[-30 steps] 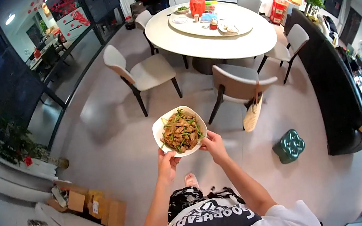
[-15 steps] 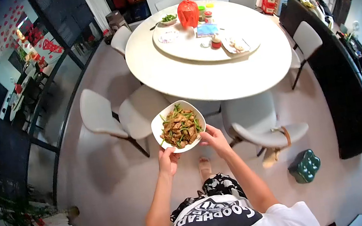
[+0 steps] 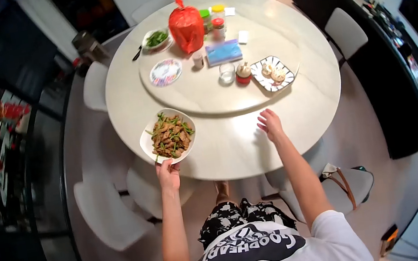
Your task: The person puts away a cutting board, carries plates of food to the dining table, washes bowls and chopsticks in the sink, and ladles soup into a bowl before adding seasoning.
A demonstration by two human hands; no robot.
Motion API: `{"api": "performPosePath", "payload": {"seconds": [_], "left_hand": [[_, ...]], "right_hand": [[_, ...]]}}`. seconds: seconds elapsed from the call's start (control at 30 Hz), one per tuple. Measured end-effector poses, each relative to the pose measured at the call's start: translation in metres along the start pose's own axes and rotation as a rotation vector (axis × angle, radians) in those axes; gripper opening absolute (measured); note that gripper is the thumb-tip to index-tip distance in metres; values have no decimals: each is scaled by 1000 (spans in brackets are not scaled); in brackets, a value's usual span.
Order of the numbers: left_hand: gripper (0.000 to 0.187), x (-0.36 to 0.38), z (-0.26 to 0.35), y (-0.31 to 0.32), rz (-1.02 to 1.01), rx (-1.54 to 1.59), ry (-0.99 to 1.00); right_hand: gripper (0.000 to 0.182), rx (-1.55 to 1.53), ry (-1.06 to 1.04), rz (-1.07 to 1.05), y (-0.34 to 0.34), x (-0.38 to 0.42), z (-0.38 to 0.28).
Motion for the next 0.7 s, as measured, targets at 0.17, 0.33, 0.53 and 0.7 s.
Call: {"api": "performPosePath", "payload": {"seconds": [0.17, 0.33, 0.53, 0.7], "left_hand": [[49, -134, 38, 35, 1, 42, -72], [59, -262, 49, 56, 14, 68, -98], [51, -378, 39, 67, 42, 27, -155], [52, -419, 25, 78, 11, 10, -200]], "right_hand": [[26, -198, 45, 266, -16, -103, -11], [20, -174, 91, 392, -9, -126, -35], [14, -96, 5, 528, -20, -129, -35], [16, 14, 4, 578, -31, -68, -30]]}}
Point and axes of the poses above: each hand's wrist, its own x-axis away from the middle knuckle, its own y-axis out of the palm, z = x × y, the point moved 2 cm from there along -x, towards the middle knuckle, and after that the axes turned 5 degrees about -y, right-handed, at the moved point
